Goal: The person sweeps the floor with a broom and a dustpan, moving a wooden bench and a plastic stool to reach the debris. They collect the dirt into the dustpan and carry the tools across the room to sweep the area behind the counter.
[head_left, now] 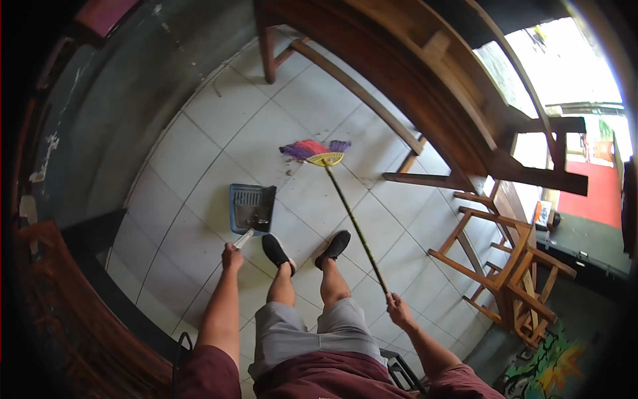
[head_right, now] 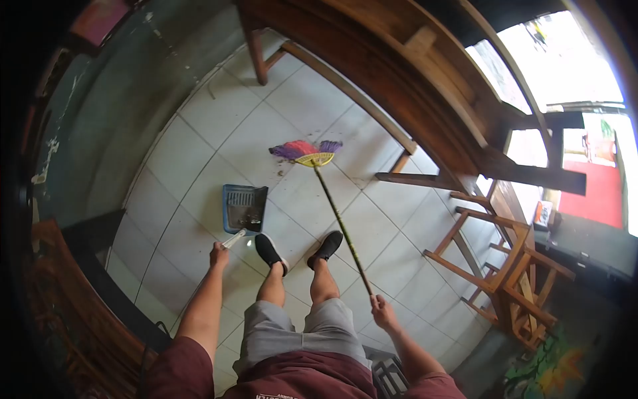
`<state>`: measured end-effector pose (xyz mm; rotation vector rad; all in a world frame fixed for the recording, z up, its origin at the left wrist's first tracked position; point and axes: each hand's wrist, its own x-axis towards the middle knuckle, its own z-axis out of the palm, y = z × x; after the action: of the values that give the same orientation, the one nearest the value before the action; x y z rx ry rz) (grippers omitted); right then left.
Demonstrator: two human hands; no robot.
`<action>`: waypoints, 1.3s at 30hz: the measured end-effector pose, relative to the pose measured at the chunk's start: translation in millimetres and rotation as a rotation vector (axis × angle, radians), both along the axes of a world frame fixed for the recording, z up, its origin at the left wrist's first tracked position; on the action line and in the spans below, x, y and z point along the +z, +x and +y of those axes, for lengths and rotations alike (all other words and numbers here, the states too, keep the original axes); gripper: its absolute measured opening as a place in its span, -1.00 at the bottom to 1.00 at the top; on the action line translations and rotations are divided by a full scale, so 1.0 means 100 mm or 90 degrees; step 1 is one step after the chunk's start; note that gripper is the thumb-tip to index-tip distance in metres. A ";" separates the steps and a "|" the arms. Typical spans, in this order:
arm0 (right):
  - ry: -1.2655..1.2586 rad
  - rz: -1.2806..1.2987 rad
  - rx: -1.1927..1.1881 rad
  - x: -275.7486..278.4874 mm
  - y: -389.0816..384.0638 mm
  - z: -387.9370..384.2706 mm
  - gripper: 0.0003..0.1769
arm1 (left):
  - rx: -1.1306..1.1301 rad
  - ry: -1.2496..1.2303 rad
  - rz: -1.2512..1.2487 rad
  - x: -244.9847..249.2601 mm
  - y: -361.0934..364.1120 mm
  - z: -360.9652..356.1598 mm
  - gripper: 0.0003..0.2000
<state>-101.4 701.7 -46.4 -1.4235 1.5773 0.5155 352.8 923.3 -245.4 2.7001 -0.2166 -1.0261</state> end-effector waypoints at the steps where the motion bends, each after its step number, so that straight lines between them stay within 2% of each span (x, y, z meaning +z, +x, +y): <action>1: 0.018 -0.016 -0.027 0.01 -0.11 0.06 -0.62 | -0.003 0.002 0.011 -0.05 0.01 0.02 -0.67; 4: 0.130 -0.010 -0.143 0.34 -0.23 0.11 -0.62 | -0.060 0.036 0.102 0.23 0.04 -0.18 -0.61; 7: 0.229 -0.105 -0.261 0.41 -0.75 0.17 -0.63 | -0.115 -0.008 0.058 0.64 -0.09 -0.52 -0.60; 9: 0.262 -0.053 -0.267 0.53 -1.00 0.14 -0.68 | -0.148 -0.033 0.012 0.99 -0.27 -0.89 -0.60; 11: 0.294 -0.138 -0.320 0.63 -1.25 0.07 -0.75 | -0.211 -0.058 0.003 1.40 -0.63 -1.24 -0.60; 12: 0.300 -0.142 -0.298 0.70 -1.36 -0.02 -0.75 | -0.196 -0.091 0.020 1.58 -0.86 -1.42 -0.61; 13: 0.331 -0.181 -0.324 0.82 -1.49 -0.08 -0.79 | -0.225 -0.125 0.026 1.62 -1.06 -1.58 -0.62; 15: 0.345 -0.247 -0.343 0.97 -1.68 -0.41 -0.82 | -0.272 -0.183 0.026 1.56 -1.54 -1.88 -0.64; 17: 0.387 -0.320 -0.421 1.18 -1.87 -0.71 -0.79 | -0.354 -0.233 0.061 1.87 -2.11 -2.38 -0.62; 18: 0.362 -0.306 -0.421 1.22 -1.99 -0.86 -0.79 | -0.411 -0.241 0.070 1.98 -2.39 -2.57 -0.63; 20: 0.299 -0.251 -0.401 1.40 -2.13 -1.13 -0.71 | -0.491 -0.259 0.104 2.62 -2.91 -3.01 -0.64; 22: 0.217 -0.245 -0.393 1.56 -2.13 -1.64 -0.64 | -0.524 -0.330 0.093 2.85 -3.21 -3.35 -0.64; 24: 0.285 -0.301 -0.414 1.59 -2.30 -2.08 -0.58 | -0.575 -0.388 0.098 2.99 -3.36 -3.65 -0.65; 25: 0.272 -0.265 -0.357 1.65 -2.30 -2.32 -0.56 | -0.582 -0.394 0.101 3.05 -3.38 -3.78 -0.65; 27: 0.374 -0.335 -0.423 1.54 -2.41 -2.80 -0.47 | -0.480 -0.447 0.120 3.10 -3.37 -4.04 -0.65; 28: 0.351 -0.381 -0.452 1.50 -2.44 -3.04 -0.43 | -0.424 -0.492 0.107 3.04 -3.36 -4.14 -0.63; 29: 0.326 -0.420 -0.486 1.56 -2.42 -3.24 -0.37 | -0.434 -0.492 0.117 3.04 -3.37 -4.24 -0.63; 31: 0.201 -0.535 -0.591 1.85 -2.25 -3.60 -0.33 | -0.270 -0.489 0.123 3.07 -3.33 -4.48 -0.60; 33: 0.108 -0.634 -0.562 1.95 -2.18 -3.98 -0.25 | -0.251 -0.505 0.115 2.93 -3.30 -4.66 -0.55; 35: 0.053 -0.806 -0.525 1.84 -2.18 -4.41 -0.23 | -0.111 -0.588 0.119 2.85 -3.28 -4.83 -0.50; 37: -0.069 -0.830 -0.552 1.80 -2.04 -4.77 -0.36 | -0.073 -0.572 0.121 3.05 -3.31 -4.97 -0.47; 39: -0.309 -0.674 -0.491 1.86 -1.77 -5.13 -0.53 | 0.059 -0.592 0.076 3.06 -3.32 -5.14 -0.45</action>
<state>-278.2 188.3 139.5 -0.9697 1.1977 -0.9876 20.6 409.0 60.2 1.7868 -0.4155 -0.7772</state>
